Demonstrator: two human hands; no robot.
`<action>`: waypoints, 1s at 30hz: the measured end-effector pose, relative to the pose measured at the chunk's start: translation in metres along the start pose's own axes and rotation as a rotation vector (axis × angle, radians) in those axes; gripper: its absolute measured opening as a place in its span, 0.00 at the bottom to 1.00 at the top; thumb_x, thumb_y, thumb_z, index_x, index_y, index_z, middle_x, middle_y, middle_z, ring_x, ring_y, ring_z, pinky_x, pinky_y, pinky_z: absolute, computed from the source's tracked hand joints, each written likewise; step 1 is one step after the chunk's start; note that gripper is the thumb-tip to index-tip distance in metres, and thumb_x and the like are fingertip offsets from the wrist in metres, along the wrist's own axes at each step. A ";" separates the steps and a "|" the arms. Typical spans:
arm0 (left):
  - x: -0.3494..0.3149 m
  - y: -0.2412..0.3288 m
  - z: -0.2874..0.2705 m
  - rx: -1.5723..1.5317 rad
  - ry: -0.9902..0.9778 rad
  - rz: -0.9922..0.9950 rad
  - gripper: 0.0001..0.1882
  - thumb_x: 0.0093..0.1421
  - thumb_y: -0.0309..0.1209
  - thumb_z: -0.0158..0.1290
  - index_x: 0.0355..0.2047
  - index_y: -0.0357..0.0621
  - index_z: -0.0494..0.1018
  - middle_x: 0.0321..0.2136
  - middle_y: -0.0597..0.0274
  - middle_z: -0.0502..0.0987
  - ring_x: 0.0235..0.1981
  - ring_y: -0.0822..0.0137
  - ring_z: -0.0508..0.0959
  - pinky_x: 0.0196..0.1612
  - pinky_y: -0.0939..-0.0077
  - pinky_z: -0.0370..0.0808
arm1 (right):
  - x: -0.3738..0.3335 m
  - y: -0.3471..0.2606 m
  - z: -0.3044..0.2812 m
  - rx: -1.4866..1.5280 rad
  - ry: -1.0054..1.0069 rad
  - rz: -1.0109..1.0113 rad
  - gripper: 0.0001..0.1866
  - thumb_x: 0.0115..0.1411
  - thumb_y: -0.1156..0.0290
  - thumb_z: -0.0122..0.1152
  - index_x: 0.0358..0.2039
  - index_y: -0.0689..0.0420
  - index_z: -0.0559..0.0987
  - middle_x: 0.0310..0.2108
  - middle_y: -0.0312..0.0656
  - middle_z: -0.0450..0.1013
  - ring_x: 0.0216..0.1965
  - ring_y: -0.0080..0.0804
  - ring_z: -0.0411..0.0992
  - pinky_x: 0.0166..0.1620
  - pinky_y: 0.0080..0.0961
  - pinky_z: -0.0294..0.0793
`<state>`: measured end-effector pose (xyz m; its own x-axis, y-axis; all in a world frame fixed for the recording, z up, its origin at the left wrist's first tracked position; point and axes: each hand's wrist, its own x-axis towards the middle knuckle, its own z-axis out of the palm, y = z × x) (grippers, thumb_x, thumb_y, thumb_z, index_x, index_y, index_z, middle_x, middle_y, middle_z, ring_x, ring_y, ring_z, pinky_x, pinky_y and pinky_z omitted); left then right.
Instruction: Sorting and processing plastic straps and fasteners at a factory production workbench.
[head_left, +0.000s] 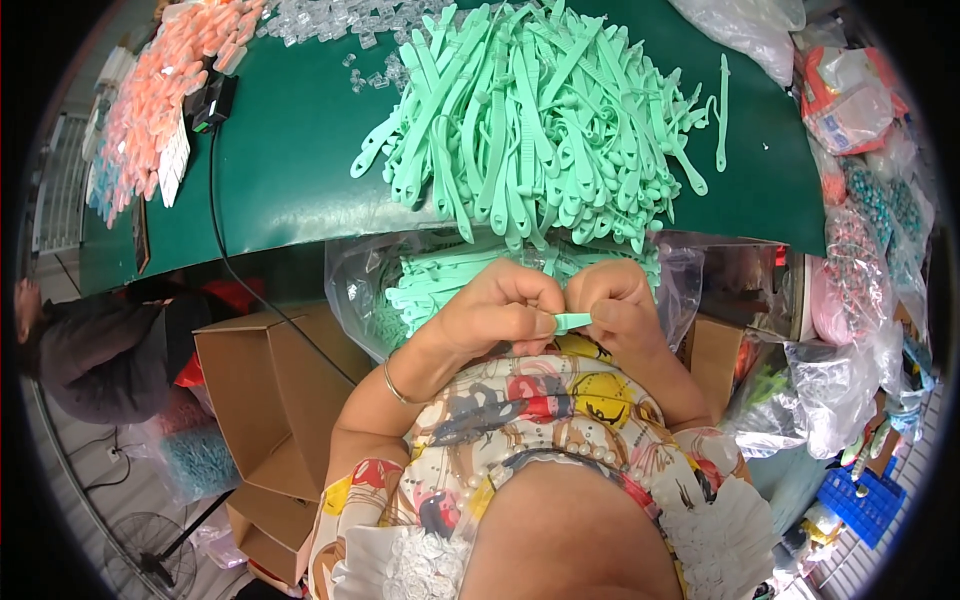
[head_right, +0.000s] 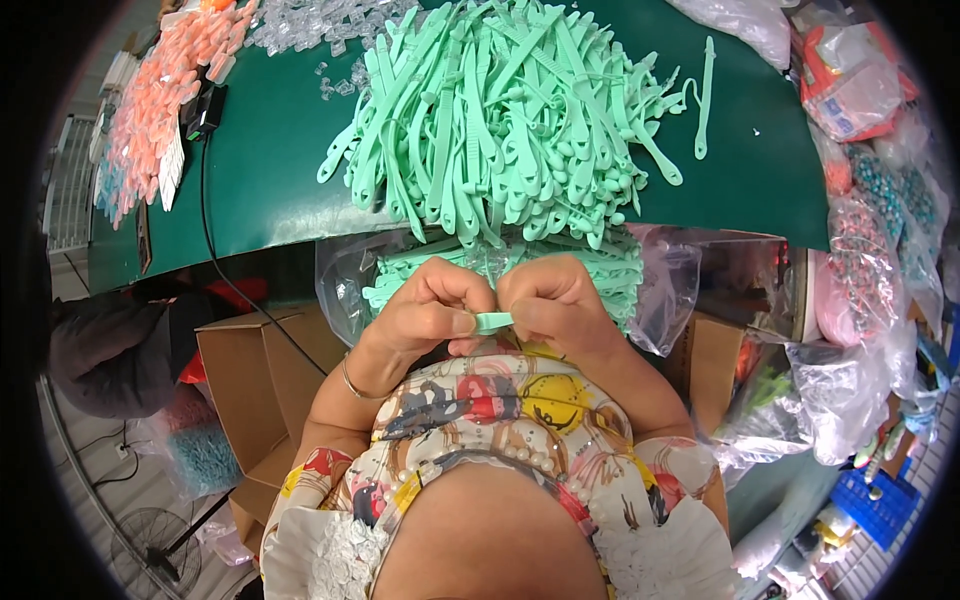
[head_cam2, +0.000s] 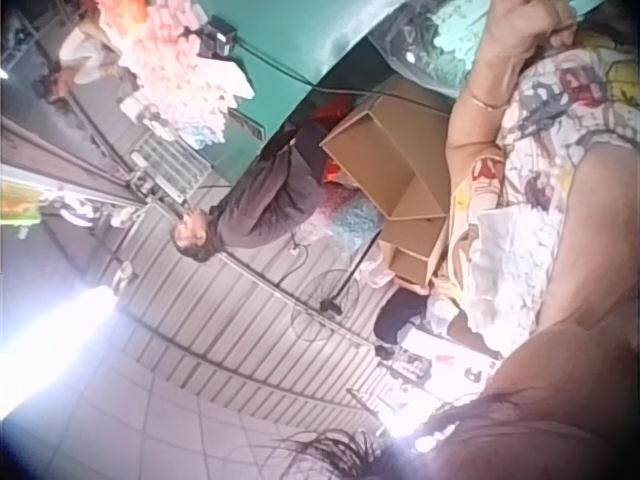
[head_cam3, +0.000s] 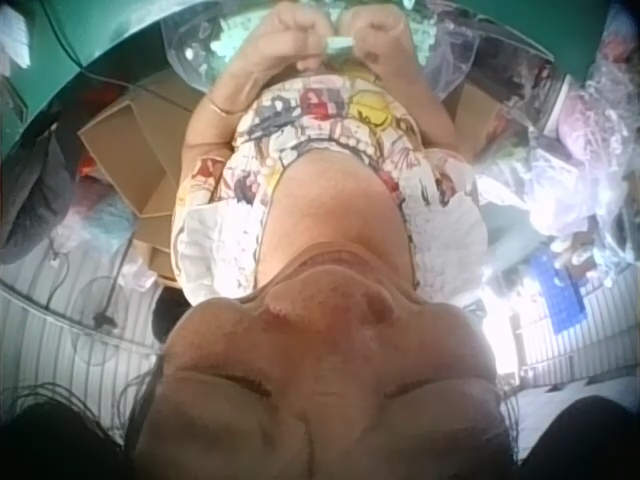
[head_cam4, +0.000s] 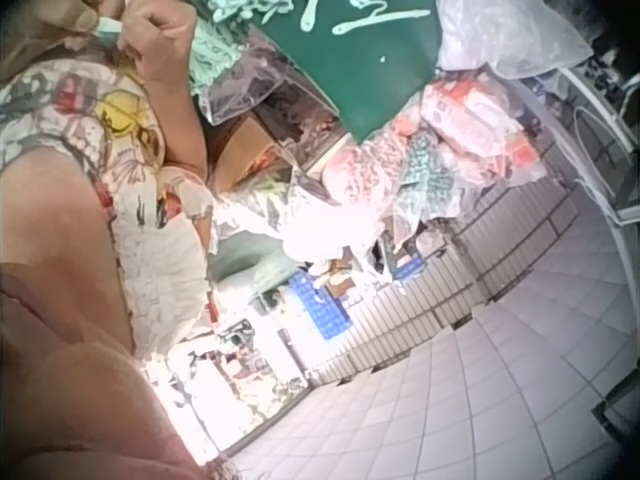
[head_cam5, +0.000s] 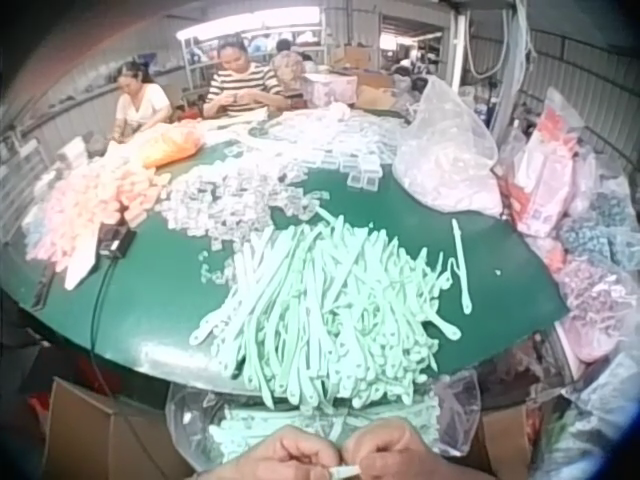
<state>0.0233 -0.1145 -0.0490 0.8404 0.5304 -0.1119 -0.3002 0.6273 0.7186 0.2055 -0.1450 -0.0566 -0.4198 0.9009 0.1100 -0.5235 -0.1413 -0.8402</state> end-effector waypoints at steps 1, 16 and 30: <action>-0.001 -0.001 -0.001 -0.002 -0.025 0.004 0.07 0.50 0.27 0.49 0.22 0.34 0.70 0.15 0.61 0.71 0.13 0.78 0.65 0.17 0.86 0.60 | 0.000 -0.002 -0.001 0.000 -0.001 0.001 0.10 0.47 0.78 0.49 0.11 0.61 0.67 0.12 0.35 0.63 0.13 0.18 0.56 0.16 0.17 0.52; -0.005 0.010 0.003 0.328 0.235 -0.010 0.12 0.59 0.35 0.46 0.28 0.37 0.69 0.21 0.68 0.70 0.21 0.81 0.65 0.24 0.87 0.62 | 0.009 -0.010 -0.006 -0.794 0.104 -0.281 0.14 0.41 0.76 0.66 0.31 0.60 0.75 0.26 0.39 0.70 0.27 0.31 0.68 0.31 0.22 0.66; -0.036 0.040 -0.006 0.855 0.256 0.005 0.14 0.53 0.20 0.50 0.41 0.33 0.67 0.30 0.62 0.72 0.25 0.79 0.72 0.24 0.87 0.70 | -0.024 -0.063 -0.016 -1.008 0.255 -0.077 0.13 0.39 0.77 0.66 0.28 0.60 0.75 0.25 0.40 0.72 0.25 0.27 0.71 0.29 0.21 0.68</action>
<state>-0.0215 -0.1049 -0.0204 0.6826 0.7074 -0.1834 0.2216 0.0387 0.9744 0.2603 -0.1511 -0.0152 -0.1806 0.9696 0.1653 0.3693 0.2226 -0.9023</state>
